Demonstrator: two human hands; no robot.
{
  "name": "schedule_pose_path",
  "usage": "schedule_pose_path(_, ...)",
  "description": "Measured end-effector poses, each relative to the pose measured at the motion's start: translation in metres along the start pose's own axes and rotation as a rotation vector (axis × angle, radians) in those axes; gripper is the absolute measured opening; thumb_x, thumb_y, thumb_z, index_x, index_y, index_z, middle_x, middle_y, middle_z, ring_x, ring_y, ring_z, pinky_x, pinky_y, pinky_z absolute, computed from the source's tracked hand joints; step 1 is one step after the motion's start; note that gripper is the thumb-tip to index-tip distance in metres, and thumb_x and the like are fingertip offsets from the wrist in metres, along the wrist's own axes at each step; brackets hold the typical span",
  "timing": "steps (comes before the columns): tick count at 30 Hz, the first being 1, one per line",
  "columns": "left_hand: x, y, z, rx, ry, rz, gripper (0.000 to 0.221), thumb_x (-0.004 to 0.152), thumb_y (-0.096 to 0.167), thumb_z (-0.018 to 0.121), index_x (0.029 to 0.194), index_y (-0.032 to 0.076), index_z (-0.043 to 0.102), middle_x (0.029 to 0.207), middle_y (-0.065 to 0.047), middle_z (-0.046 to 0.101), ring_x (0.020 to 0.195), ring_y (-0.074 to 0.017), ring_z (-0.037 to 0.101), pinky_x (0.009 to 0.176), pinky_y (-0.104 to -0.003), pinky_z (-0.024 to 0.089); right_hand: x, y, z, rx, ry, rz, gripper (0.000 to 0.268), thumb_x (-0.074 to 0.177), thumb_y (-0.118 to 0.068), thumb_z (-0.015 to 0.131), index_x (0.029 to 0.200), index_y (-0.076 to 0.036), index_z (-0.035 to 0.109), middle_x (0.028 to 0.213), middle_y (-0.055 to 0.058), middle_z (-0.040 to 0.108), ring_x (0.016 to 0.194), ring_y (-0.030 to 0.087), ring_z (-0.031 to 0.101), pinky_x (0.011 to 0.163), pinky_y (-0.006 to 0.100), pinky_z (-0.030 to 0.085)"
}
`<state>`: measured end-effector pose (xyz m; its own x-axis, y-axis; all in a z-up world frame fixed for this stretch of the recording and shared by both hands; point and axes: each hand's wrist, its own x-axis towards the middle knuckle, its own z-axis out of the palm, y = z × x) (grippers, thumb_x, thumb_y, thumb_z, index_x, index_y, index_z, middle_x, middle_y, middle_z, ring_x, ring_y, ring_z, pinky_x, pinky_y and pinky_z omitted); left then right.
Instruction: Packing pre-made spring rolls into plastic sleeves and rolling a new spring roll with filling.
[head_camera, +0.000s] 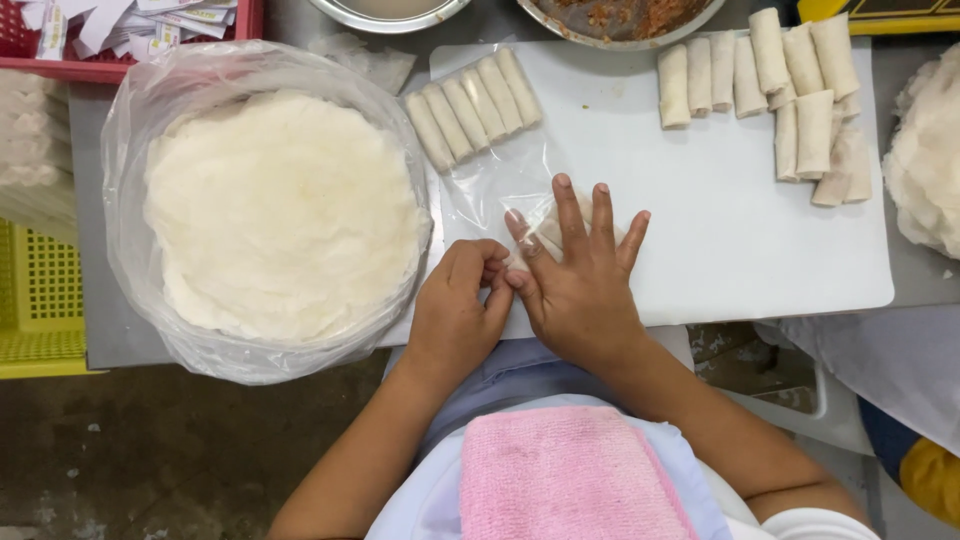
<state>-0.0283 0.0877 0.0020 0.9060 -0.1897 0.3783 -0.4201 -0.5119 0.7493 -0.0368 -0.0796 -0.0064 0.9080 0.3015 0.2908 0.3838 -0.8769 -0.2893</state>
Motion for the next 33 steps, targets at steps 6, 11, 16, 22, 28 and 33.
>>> schedule_pose_path(6,0.002,-0.003,0.003,0.167,0.014,0.130,0.017,0.090,-0.004,0.063,0.106,0.001,0.062,0.081,-0.008,0.057,0.071,-0.0239,0.069,0.061,-0.031,0.063,-0.010,0.014,-0.034,0.100,-0.411,0.059,0.083,0.096,-0.059,0.053,0.163,-0.016,0.030,0.169,0.027,0.006,0.151,0.059,0.002,0.112,0.077,0.001)
schedule_pose_path(11,-0.005,-0.011,0.014,0.294,0.070,0.214,0.017,0.090,-0.001,0.064,0.106,0.004,0.065,0.086,-0.008,0.061,0.074,-0.0219,0.070,0.064,-0.029,0.063,-0.016,0.021,-0.029,0.124,-0.118,0.030,0.077,0.086,-0.043,0.080,0.144,-0.006,0.046,0.152,0.029,0.032,0.143,0.052,0.035,0.117,0.067,0.030)
schedule_pose_path(16,-0.002,-0.015,0.012,0.246,0.040,0.235,0.018,0.086,-0.003,0.066,0.102,0.004,0.064,0.078,-0.007,0.058,0.069,-0.0244,0.068,0.062,-0.031,0.062,-0.005,0.029,-0.019,-0.018,0.132,-0.061,0.087,0.077,-0.060,0.084,0.130,0.000,0.051,0.125,0.025,0.044,0.102,0.041,0.053,0.092,0.051,0.053)
schedule_pose_path(22,0.002,-0.013,0.007,0.173,0.000,0.184,0.021,0.083,-0.006,0.066,0.102,0.004,0.063,0.075,-0.006,0.057,0.066,-0.0226,0.067,0.060,-0.031,0.061,-0.010,0.031,-0.022,0.112,0.078,-0.010,0.080,0.078,-0.045,0.088,0.134,-0.002,0.049,0.127,0.024,0.043,0.108,0.042,0.053,0.092,0.051,0.056)
schedule_pose_path(28,0.008,-0.003,-0.015,0.113,-0.160,0.090,0.033,0.082,-0.003,0.062,0.114,0.002,0.063,0.081,-0.011,0.061,0.071,-0.0286,0.069,0.064,-0.037,0.061,0.004,0.026,-0.040,0.480,0.053,0.053,0.079,0.079,-0.037,0.090,0.132,0.001,0.046,0.122,0.023,0.043,0.107,0.043,0.058,0.092,0.051,0.057)
schedule_pose_path(33,0.011,0.004,-0.018,0.246,-0.155,0.224,0.027,0.086,0.014,0.068,0.110,0.003,0.067,0.100,-0.017,0.060,0.091,-0.0390,0.066,0.081,-0.048,0.056,0.000,0.063,-0.049,0.255,-0.086,0.167,0.037,0.100,-0.016,0.066,0.131,0.002,0.056,0.115,0.018,0.055,0.101,0.034,0.065,0.088,0.040,0.058)
